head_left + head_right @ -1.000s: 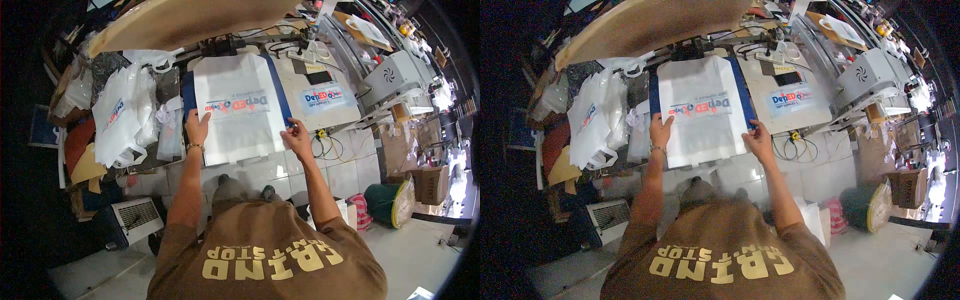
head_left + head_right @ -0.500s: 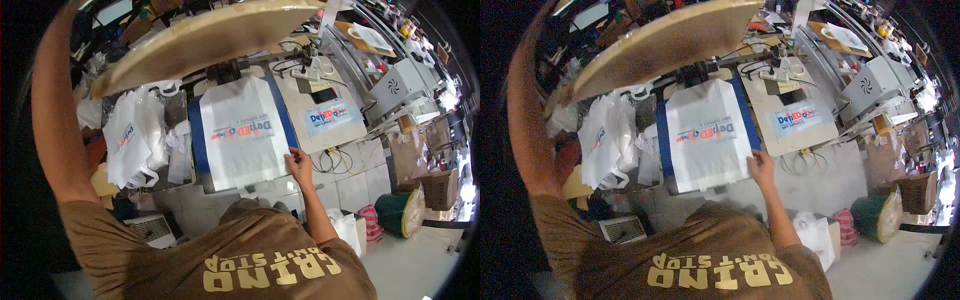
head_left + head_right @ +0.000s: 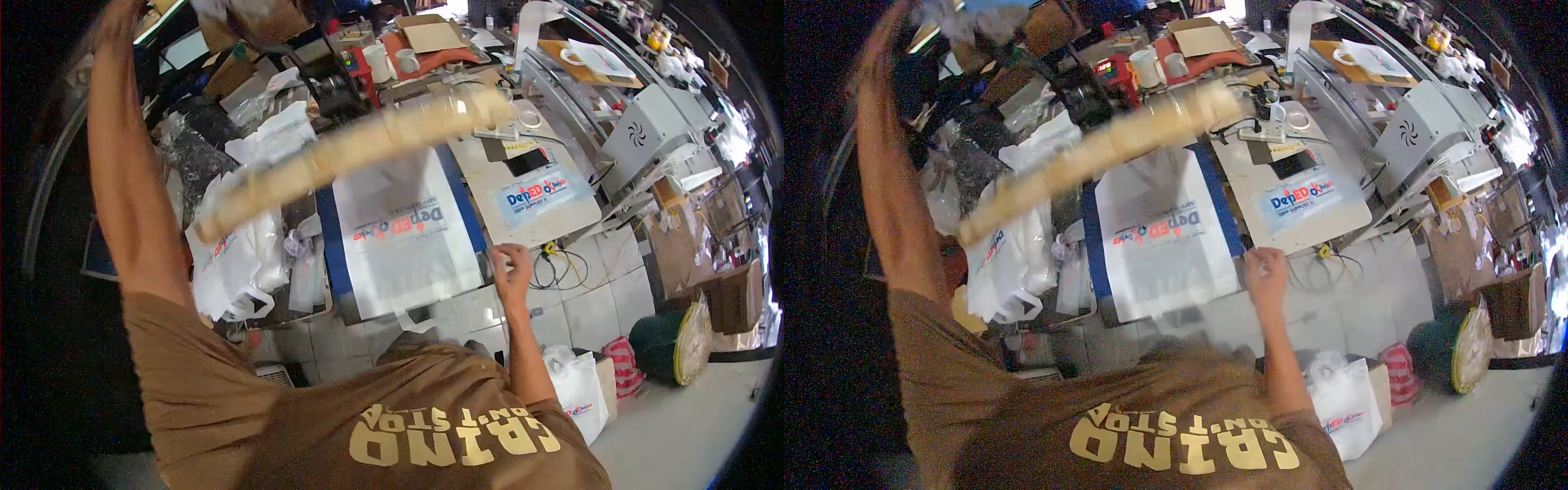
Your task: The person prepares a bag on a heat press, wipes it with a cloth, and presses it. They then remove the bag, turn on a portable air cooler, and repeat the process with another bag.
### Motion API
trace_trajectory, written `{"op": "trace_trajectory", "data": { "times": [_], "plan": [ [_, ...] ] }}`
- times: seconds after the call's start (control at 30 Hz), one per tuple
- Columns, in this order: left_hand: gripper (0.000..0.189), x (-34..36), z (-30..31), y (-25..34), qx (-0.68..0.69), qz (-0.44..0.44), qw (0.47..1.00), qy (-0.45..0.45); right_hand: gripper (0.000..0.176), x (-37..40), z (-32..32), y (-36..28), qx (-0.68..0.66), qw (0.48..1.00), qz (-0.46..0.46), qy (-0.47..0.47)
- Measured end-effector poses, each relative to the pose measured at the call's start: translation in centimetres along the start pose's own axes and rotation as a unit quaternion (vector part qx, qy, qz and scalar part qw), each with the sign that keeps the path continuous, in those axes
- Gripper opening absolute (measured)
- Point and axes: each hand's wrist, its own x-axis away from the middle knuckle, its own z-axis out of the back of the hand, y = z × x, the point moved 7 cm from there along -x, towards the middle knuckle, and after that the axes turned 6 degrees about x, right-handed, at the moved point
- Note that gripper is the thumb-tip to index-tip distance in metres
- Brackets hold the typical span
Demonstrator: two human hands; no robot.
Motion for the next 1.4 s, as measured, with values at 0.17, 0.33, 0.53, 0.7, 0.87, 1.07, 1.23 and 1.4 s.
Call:
{"op": "trace_trajectory", "data": {
  "times": [0.17,0.33,0.53,0.7,0.87,1.07,1.23,1.4],
  "plan": [
    [0.024,18.6,7.6,19.9,0.129,0.017,0.976,-0.173,0.014,-7.0,7.4,-6.3,-0.077,0.994,-0.001,0.073],
    [0.033,40.0,-0.3,29.8,0.281,0.223,0.838,-0.412,0.025,-3.9,5.5,-21.5,-0.195,0.943,0.217,-0.161],
    [0.028,49.8,-1.4,30.8,0.189,0.289,0.881,-0.324,0.038,5.5,-2.8,-23.3,-0.168,0.851,0.318,-0.383],
    [0.026,48.1,-0.4,30.1,0.226,0.314,0.883,-0.266,0.041,5.3,-4.6,-20.1,-0.239,0.822,0.167,-0.490],
    [0.016,48.8,2.1,24.5,0.312,0.422,0.847,-0.082,0.042,5.1,-5.0,-18.9,-0.207,0.857,0.103,-0.461],
    [0.092,60.7,8.8,1.1,-0.163,0.514,0.812,-0.222,0.037,7.2,-5.1,-21.6,-0.002,0.880,0.233,-0.414],
    [0.029,71.8,13.2,-12.0,-0.182,0.493,0.718,-0.456,0.023,7.2,-5.6,-21.9,0.035,0.890,0.157,-0.426],
    [0.015,57.5,28.7,-23.2,-0.298,0.437,0.831,-0.173,0.012,5.8,-5.4,-21.8,-0.001,0.948,0.082,-0.308]
  ]
}}
